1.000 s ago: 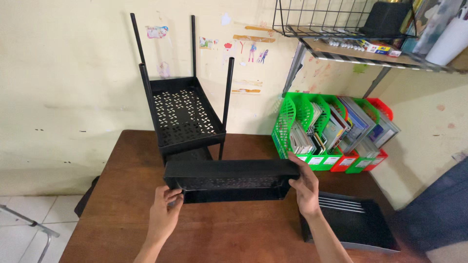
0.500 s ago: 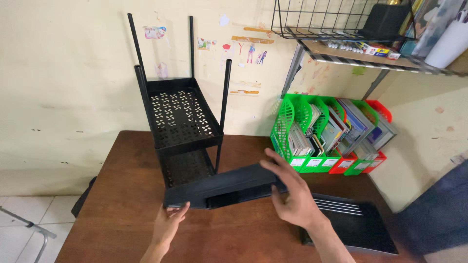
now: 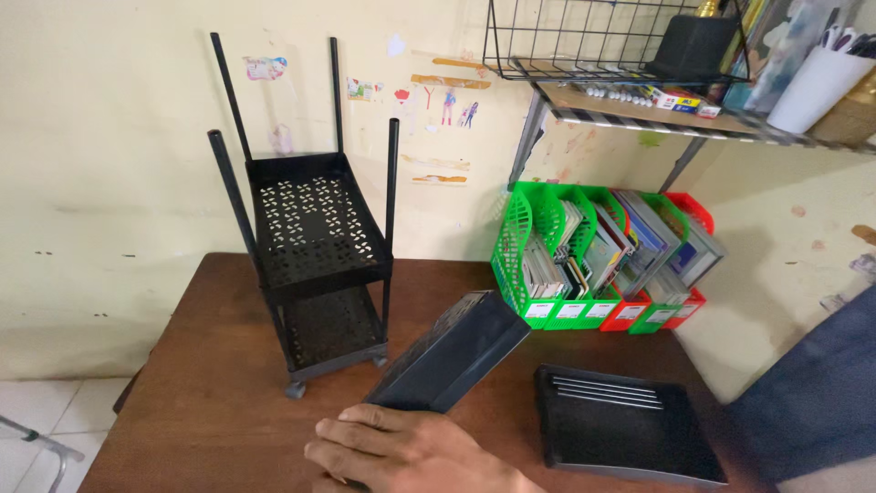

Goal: The person assembles a black perforated plastic shelving unit on a wooden table. They insert vertical poles into the base, place a shelf tray on top, and continue adding poles and trays to build the structure.

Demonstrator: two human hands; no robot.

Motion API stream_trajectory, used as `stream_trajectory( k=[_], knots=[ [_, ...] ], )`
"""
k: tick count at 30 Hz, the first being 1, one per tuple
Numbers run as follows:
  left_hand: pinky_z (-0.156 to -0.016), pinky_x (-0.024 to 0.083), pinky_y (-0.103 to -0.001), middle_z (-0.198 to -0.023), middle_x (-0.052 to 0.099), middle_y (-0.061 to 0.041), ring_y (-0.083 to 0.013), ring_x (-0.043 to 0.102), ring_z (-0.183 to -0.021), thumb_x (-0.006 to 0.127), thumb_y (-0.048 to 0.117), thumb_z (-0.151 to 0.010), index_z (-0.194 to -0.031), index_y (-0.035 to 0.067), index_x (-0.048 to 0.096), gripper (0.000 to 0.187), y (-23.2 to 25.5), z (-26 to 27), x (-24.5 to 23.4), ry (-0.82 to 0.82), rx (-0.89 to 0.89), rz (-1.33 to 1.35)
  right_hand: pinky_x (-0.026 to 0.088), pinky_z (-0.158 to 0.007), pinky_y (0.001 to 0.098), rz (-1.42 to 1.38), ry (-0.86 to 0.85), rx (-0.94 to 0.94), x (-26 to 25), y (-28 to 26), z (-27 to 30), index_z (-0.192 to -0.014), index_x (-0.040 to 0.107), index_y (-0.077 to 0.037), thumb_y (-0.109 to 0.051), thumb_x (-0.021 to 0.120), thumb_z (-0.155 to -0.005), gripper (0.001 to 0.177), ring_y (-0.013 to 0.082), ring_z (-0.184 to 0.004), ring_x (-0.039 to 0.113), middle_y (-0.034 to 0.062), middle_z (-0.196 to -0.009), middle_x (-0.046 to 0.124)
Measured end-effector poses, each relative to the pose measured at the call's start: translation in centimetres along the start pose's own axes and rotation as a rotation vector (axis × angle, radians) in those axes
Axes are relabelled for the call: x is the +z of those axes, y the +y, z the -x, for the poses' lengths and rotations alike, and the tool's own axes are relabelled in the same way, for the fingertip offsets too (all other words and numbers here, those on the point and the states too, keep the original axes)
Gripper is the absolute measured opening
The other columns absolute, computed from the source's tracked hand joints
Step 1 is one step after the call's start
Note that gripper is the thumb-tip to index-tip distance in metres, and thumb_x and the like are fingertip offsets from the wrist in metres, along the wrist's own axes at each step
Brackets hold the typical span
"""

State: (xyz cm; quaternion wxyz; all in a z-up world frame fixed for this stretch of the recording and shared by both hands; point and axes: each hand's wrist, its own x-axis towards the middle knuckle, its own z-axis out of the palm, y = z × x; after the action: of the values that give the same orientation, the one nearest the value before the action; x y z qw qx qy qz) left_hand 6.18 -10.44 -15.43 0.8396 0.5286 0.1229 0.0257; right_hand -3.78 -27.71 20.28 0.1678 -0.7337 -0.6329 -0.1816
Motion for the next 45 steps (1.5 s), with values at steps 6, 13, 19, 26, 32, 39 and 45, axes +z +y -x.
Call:
stream_trajectory(
  k=[6, 13, 19, 26, 32, 39, 45],
  knots=[
    [-0.091, 0.052, -0.038, -0.121, 0.063, -0.011, -0.0225, 0.063, -0.11, 0.073, 0.013, -0.084, -0.144, 0.005, 0.042, 0.067, -4.6, -1.8, 2.5, -0.051, 0.085, -0.031, 0.051, -0.119, 0.0421, 0.057, 0.045, -0.102, -3.2, 1.9, 2.0, -0.121, 0.07, -0.004, -0.016, 0.068, -0.091, 0.032, 0.0307, -0.132, 0.067, 0.0135, -0.136, 0.068],
    [-0.095, 0.051, -0.038, -0.12, 0.069, -0.015, -0.0254, 0.065, -0.111, 0.079, 0.02, -0.084, -0.137, -0.003, 0.056, 0.062, -4.9, -1.1, -0.2, 0.087, 0.216, -0.164, 0.056, -0.103, 0.037, -0.107, 0.558, 0.558, -5.8, 7.4, 9.7, -0.105, 0.073, -0.003, 0.023, 0.046, -0.058, 0.06, 0.0289, -0.12, 0.072, 0.0126, -0.122, 0.075],
    [-0.117, 0.032, -0.041, -0.145, 0.055, -0.01, -0.0223, 0.049, -0.137, 0.086, 0.031, -0.079, -0.15, 0.003, 0.041, 0.089, -2.7, 3.7, -0.5, -0.03, -0.163, -0.211, 0.05, -0.098, 0.0315, -0.696, 1.006, 1.023, -4.5, 16.2, 19.6, -0.115, 0.066, 0.0, 0.027, 0.046, -0.061, 0.064, 0.0236, -0.119, 0.065, 0.0137, -0.127, 0.071],
    [-0.095, 0.048, -0.051, -0.143, 0.053, -0.024, -0.0361, 0.057, -0.117, 0.079, 0.028, -0.083, -0.162, 0.003, 0.023, 0.1, 1.8, 6.1, 3.0, -0.488, 0.027, 0.216, 0.044, -0.099, 0.03, -0.701, 0.978, 1.405, 1.3, 22.7, 32.6, -0.127, 0.067, 0.0, 0.018, 0.06, -0.079, 0.052, 0.0202, -0.121, 0.06, 0.0101, -0.125, 0.07],
    [-0.088, 0.062, -0.045, -0.152, 0.05, -0.012, -0.03, 0.07, -0.116, 0.06, 0.038, -0.093, -0.165, 0.02, 0.011, 0.089, 11.4, 6.7, 8.1, -0.392, 0.066, -0.048, 0.039, -0.102, 0.0294, -0.937, 0.625, 1.658, 4.8, 22.9, 37.7, -0.136, 0.066, -0.002, 0.003, 0.063, -0.088, 0.048, 0.0158, -0.119, 0.057, 0.0068, -0.126, 0.071],
    [-0.089, 0.059, -0.041, -0.134, 0.065, -0.013, -0.0246, 0.069, -0.104, 0.053, 0.042, -0.096, -0.162, 0.016, 0.03, 0.074, 15.4, 6.1, 10.9, -0.323, 0.069, -0.116, 0.05, -0.099, 0.0442, -1.271, 0.733, 1.764, 2.9, 18.7, 34.8, -0.134, 0.065, 0.003, -0.011, 0.061, -0.09, 0.047, 0.0317, -0.112, 0.065, 0.0196, -0.121, 0.071],
    [-0.076, 0.053, -0.036, -0.133, 0.062, 0.0, -0.0154, 0.063, -0.096, 0.049, 0.053, -0.092, -0.158, 0.019, 0.036, 0.075, 9.5, 2.4, 8.7, -0.327, -0.1, -0.031, 0.038, -0.112, 0.0356, -0.965, 0.93, 1.544, 4.1, 17.2, 36.2, -0.146, 0.056, -0.004, -0.013, 0.062, -0.088, 0.059, 0.023, -0.134, 0.053, 0.0108, -0.148, 0.06]
  ],
)
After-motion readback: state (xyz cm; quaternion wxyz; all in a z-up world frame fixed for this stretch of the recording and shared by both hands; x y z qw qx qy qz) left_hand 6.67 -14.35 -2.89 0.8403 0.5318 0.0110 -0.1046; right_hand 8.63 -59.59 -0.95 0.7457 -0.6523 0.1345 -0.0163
